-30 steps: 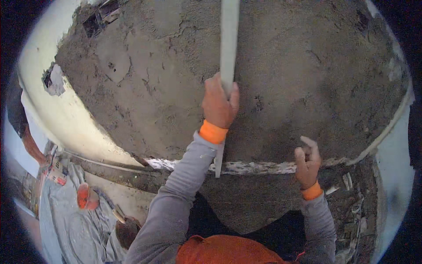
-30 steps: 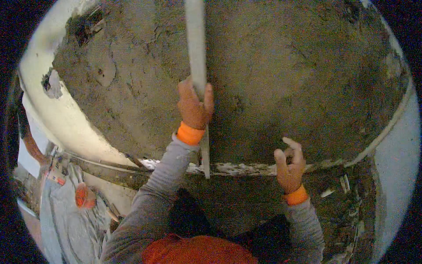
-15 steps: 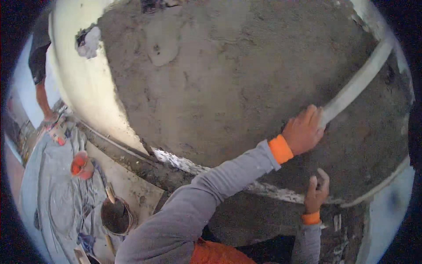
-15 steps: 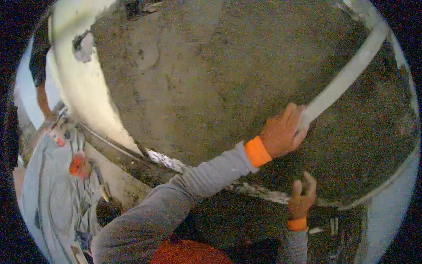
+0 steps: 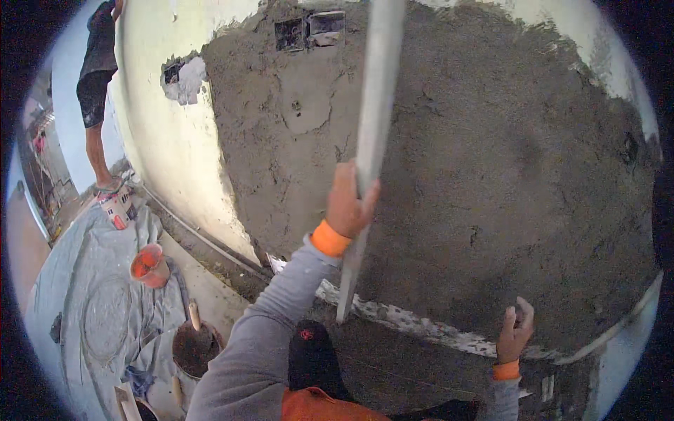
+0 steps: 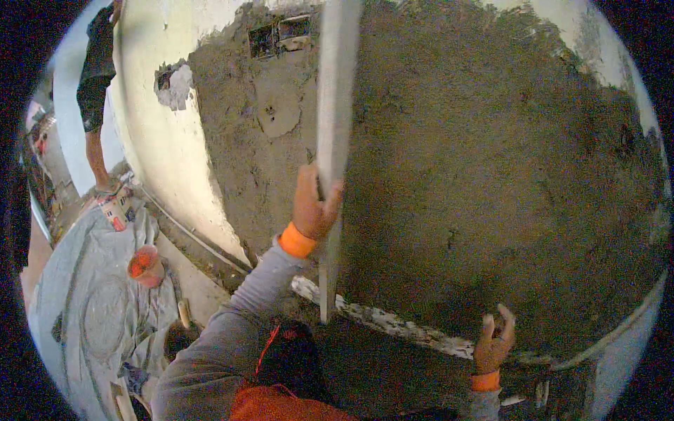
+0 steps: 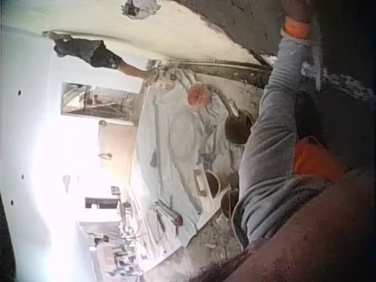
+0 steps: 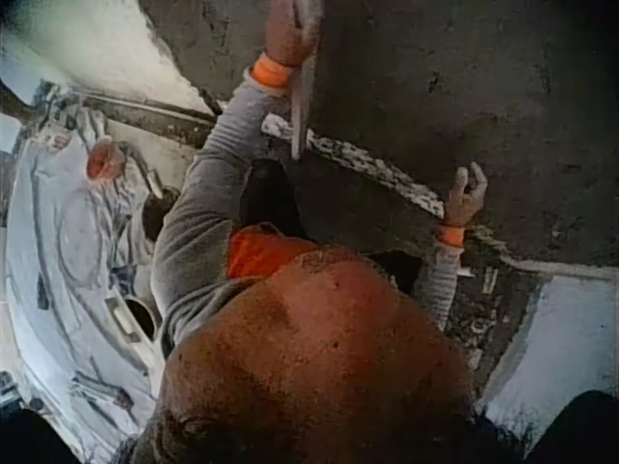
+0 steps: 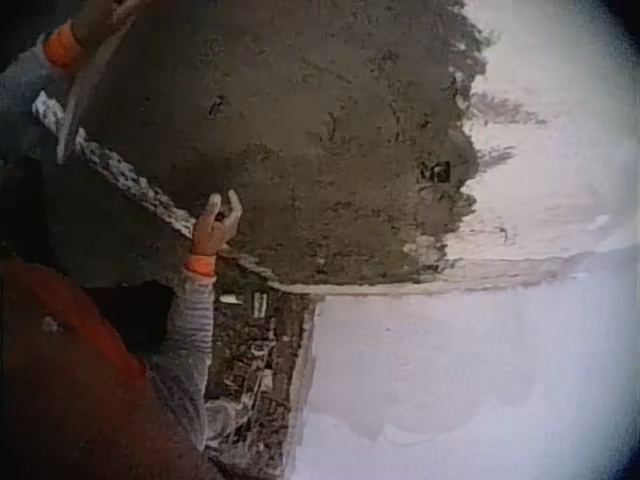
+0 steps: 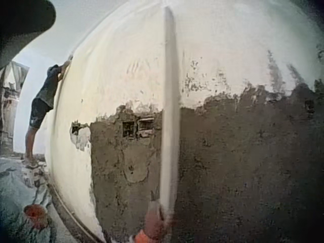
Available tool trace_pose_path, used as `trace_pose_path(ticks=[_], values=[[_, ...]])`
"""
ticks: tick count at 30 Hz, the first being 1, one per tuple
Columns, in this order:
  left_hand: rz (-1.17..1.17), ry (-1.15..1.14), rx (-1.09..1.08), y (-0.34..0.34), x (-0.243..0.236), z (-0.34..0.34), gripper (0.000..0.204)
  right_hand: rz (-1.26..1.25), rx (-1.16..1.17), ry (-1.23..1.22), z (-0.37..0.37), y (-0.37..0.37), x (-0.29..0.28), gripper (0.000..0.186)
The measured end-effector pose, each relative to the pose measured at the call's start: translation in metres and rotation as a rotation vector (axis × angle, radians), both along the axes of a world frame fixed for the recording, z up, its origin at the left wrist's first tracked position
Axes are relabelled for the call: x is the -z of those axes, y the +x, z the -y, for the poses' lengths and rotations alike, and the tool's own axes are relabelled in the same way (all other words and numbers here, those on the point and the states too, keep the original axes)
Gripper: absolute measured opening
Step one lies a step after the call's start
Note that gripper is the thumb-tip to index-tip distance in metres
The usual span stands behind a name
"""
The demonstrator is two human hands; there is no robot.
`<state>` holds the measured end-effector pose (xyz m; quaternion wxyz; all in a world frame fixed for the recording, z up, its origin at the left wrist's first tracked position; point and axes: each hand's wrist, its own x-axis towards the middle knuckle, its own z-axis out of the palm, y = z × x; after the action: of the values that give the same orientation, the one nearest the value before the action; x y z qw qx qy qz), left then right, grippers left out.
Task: The person applies wet plaster to a wall with a trowel, scrapes the plastered surface flat using a straight edge board, and smooths the lower section of the wall with a trowel.
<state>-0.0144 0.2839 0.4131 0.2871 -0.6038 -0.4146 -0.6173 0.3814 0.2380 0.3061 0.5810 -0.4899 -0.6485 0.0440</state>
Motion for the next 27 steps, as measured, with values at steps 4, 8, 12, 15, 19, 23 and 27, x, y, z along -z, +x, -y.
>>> trace_pose_path(ticks=[4, 8, 12, 15, 19, 23, 27], values=[[-0.003, 0.055, -0.019, -0.039, 0.007, -0.011, 0.035, -0.033, 0.01, -0.041, 0.0, 0.002, 0.004, 0.029], [0.093, -0.003, -0.13, -0.051, 0.011, -0.026, 0.036, -0.056, -0.029, -0.197, 0.007, 0.001, 0.0, 0.029], [0.127, -0.071, -0.15, -0.047, 0.008, -0.027, 0.04, 0.006, 0.01, -0.124, 0.008, -0.005, -0.005, 0.029], [0.204, -0.109, -0.192, -0.039, -0.006, -0.027, 0.041, 0.107, 0.015, 0.041, 0.003, -0.008, -0.004, 0.03], [0.259, -0.257, -0.348, -0.039, -0.037, -0.032, 0.035, 0.081, -0.003, -0.058, -0.002, 0.0, 0.001, 0.031], [0.188, -0.182, -0.356, -0.034, -0.05, -0.034, 0.032, -0.07, -0.107, -0.214, -0.005, 0.011, 0.005, 0.028], [0.191, -0.198, -0.351, -0.034, -0.055, -0.04, 0.034, -0.061, -0.073, -0.084, -0.018, 0.001, 0.009, 0.025]])
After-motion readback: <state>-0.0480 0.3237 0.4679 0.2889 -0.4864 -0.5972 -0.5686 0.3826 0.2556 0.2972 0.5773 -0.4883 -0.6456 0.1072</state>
